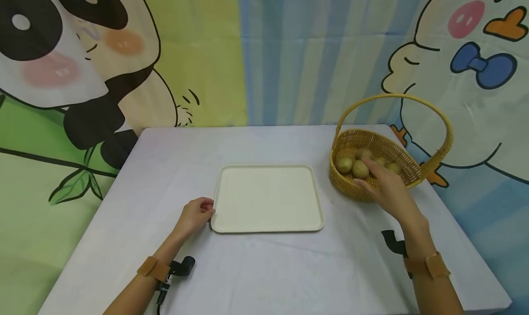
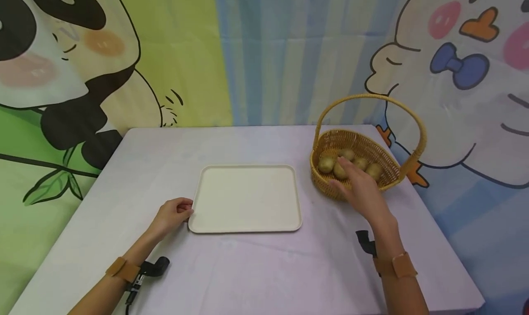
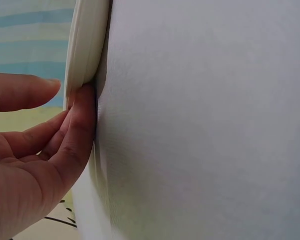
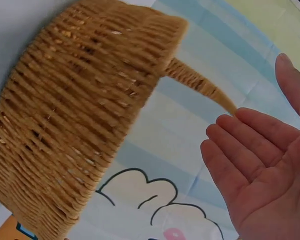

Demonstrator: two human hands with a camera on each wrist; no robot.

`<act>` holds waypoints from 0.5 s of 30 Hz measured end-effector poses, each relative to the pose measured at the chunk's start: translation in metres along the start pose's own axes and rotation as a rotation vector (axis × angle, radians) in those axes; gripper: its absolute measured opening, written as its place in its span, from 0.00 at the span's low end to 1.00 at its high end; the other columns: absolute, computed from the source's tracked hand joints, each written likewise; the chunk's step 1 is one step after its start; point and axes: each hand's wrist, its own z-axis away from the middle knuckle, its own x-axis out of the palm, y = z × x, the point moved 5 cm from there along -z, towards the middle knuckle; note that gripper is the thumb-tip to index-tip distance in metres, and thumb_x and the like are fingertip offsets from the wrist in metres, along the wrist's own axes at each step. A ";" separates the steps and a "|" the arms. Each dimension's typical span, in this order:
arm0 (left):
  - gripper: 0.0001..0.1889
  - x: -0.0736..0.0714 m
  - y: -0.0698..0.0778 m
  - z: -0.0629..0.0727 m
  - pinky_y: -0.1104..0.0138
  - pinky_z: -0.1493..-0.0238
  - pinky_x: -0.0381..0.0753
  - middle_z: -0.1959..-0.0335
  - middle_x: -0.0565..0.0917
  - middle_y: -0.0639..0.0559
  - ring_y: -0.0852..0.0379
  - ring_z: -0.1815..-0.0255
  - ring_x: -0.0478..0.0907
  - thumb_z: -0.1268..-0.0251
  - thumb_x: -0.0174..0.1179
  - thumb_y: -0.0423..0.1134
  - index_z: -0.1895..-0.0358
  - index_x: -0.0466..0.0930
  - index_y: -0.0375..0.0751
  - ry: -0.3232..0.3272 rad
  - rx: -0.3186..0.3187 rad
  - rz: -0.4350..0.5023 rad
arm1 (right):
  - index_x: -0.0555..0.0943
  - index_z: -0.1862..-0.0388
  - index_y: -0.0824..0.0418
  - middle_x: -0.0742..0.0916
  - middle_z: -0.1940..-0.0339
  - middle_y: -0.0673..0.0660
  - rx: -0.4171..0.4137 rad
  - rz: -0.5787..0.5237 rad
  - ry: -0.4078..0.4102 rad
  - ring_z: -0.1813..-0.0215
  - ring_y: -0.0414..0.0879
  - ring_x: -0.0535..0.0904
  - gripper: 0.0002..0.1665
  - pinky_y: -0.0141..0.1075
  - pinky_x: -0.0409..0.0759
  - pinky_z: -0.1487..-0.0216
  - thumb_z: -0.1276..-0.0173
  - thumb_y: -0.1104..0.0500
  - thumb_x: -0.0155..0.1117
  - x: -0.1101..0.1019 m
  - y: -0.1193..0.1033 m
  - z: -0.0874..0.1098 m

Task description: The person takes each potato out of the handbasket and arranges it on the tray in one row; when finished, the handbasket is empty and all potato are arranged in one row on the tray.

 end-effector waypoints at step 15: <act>0.16 0.002 -0.004 -0.002 0.71 0.71 0.75 0.67 0.79 0.44 0.54 0.67 0.77 0.42 0.57 0.30 0.51 0.76 0.26 0.004 -0.006 0.001 | 0.64 0.33 0.66 0.73 0.38 0.69 0.178 -0.063 -0.208 0.39 0.67 0.68 0.34 0.59 0.68 0.44 0.33 0.51 0.58 0.027 0.044 -0.042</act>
